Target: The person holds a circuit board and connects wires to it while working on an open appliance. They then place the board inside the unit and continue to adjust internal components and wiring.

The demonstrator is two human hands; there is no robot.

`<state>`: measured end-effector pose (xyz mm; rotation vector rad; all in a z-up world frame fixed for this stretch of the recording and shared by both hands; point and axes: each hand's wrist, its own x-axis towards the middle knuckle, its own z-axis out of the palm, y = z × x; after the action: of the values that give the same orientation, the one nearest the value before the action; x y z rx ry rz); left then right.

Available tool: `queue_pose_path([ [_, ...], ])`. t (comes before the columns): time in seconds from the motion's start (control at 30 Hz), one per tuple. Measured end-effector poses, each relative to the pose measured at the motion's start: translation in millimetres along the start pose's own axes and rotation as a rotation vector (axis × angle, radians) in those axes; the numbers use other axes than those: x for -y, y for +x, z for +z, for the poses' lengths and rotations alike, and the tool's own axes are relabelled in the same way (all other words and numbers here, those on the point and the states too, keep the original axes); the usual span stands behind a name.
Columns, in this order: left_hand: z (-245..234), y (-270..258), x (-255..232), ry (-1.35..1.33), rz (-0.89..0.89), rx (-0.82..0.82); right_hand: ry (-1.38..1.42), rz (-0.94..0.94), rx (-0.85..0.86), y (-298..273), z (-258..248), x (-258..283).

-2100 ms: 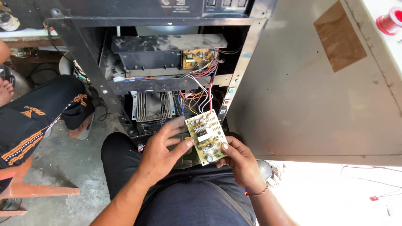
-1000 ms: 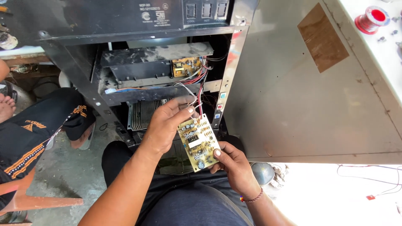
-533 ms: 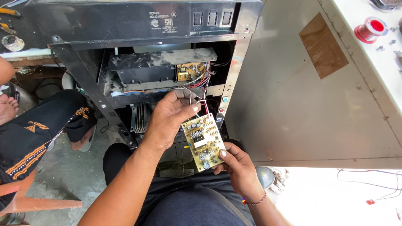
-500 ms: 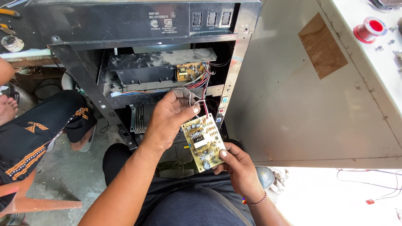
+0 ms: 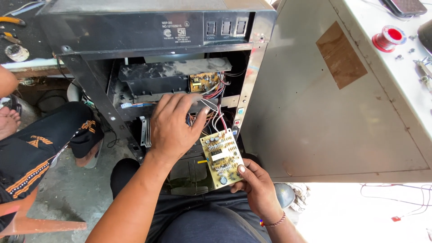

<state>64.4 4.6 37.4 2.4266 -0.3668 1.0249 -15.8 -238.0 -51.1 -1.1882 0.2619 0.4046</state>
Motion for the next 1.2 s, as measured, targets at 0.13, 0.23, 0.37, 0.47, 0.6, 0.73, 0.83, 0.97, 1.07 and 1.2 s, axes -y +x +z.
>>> queue_pose_path([
  [0.13, -7, -3, 9, 0.144, 0.067, -0.012, 0.031, -0.011, 0.018, 5, 0, -6],
  [0.23, -13, -13, 17, 0.251, 0.028, -0.033, 0.045, 0.071, -0.031, 6, -4, -13],
  [0.37, -11, -18, 34, 0.253, 0.032, 0.011, 0.055, 0.077, -0.019, 18, 0, -17],
  [0.47, -8, -21, 38, 0.26, 0.04, 0.013, 0.016, 0.087, 0.0, 29, 6, -19],
  [0.6, -6, -20, 40, 0.245, 0.082, -0.037, -0.082, 0.069, 0.052, 54, 9, -30],
  [0.73, -3, -24, 47, 0.246, 0.086, -0.048, -0.148, 0.082, -0.009, 75, 13, -32],
  [0.83, 0, -25, 53, 0.236, 0.125, -0.077, -0.238, 0.057, -0.059, 75, 23, -19],
  [0.97, 11, -31, 61, 0.308, 0.175, -0.143, -0.492, 0.077, -0.148, 62, 32, 8],
  [1.07, 17, -28, 65, 0.339, 0.183, -0.193, -0.846, 0.072, -0.189, 62, 25, 26],
  [1.2, 20, -27, 66, 0.313, 0.18, -0.215, -1.202, 0.17, -0.126, 61, 17, 55],
])
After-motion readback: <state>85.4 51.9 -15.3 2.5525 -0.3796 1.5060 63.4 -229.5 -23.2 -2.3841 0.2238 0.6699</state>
